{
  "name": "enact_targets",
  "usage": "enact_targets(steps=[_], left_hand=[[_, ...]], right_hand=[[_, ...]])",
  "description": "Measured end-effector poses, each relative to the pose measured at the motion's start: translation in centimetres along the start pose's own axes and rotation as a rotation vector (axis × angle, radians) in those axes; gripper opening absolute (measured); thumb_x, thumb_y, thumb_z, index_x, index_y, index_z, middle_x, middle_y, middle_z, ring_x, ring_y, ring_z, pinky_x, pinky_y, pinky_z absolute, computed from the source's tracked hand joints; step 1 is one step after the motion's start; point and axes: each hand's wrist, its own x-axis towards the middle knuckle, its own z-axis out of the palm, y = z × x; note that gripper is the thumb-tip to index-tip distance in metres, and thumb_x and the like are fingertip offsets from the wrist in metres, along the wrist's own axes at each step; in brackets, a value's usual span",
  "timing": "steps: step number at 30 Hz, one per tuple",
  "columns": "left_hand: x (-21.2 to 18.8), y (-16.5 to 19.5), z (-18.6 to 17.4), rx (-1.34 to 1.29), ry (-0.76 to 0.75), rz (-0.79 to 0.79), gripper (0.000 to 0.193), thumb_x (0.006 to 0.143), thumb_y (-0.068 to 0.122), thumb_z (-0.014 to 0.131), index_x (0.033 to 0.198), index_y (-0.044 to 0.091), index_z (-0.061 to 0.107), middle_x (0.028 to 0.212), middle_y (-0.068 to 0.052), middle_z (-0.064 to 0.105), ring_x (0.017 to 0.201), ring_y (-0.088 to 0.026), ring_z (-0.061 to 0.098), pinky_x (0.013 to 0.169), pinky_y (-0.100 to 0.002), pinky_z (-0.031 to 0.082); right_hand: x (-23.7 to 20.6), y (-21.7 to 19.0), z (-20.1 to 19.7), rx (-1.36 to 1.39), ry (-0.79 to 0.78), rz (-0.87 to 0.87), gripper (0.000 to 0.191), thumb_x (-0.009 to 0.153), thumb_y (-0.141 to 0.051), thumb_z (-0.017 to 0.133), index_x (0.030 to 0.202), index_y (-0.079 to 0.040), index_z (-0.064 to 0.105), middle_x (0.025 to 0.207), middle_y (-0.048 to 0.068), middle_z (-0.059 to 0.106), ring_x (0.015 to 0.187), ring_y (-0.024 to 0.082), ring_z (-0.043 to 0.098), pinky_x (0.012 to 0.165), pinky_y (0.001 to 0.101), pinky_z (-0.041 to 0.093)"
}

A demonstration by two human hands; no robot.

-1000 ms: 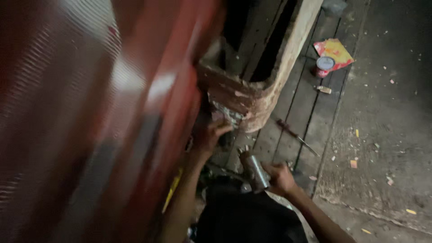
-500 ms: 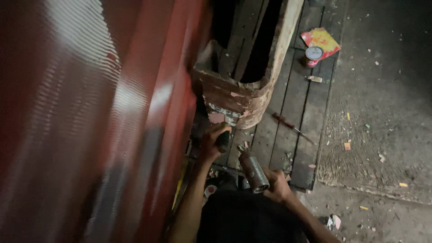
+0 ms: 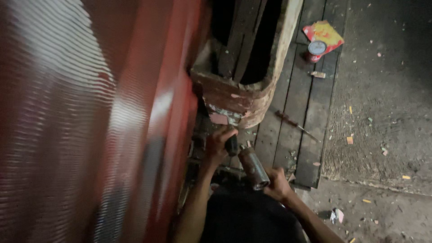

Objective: The person uses a hammer and a chisel to chip away at the edge of a wooden furniture piece. They repeatedly strike the chisel to remove material from the corner of the object.

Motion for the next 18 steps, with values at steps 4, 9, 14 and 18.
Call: enact_targets(steps=[4,9,14,18], left_hand=[[0.6,0.1,0.5,0.036,-0.051,0.033,0.047,0.064,-0.004,0.074,0.11,0.009,0.072,0.11,-0.012,0.072,0.097,-0.034,0.07,0.077,-0.042,0.056],[1.0,-0.1,1.3,0.068,-0.068,-0.028,0.053,0.065,-0.002,0.08,0.116,0.011,0.074,0.112,-0.011,0.072,0.097,-0.033,0.072,0.078,-0.041,0.058],[1.1,0.4,1.8,0.126,-0.139,-0.051,0.06,0.064,0.001,0.083,0.123,0.012,0.073,0.113,-0.014,0.072,0.095,-0.033,0.071,0.076,-0.042,0.058],[2.1,0.9,2.4,0.18,-0.149,-0.024,0.063,0.061,0.003,0.084,0.122,0.011,0.073,0.116,-0.016,0.072,0.094,-0.034,0.072,0.076,-0.043,0.058]], right_hand=[[-0.2,0.8,0.0,0.123,-0.053,-0.016,0.023,0.074,-0.016,0.073,0.091,-0.001,0.071,0.077,0.01,0.074,0.068,0.01,0.066,0.061,0.0332,0.054],[0.8,-0.1,0.3,0.064,-0.085,-0.182,0.034,0.065,-0.024,0.085,0.085,-0.003,0.067,0.069,0.01,0.067,0.058,0.019,0.064,0.055,0.0358,0.05],[0.9,-0.7,-0.3,-0.019,-0.091,-0.281,0.034,0.072,-0.029,0.085,0.089,-0.005,0.067,0.071,0.011,0.064,0.058,0.029,0.065,0.056,0.0381,0.05],[0.8,0.8,-0.4,0.012,0.001,-0.444,0.037,0.067,-0.038,0.082,0.084,-0.01,0.064,0.069,0.008,0.061,0.057,0.026,0.062,0.055,0.0373,0.048]])
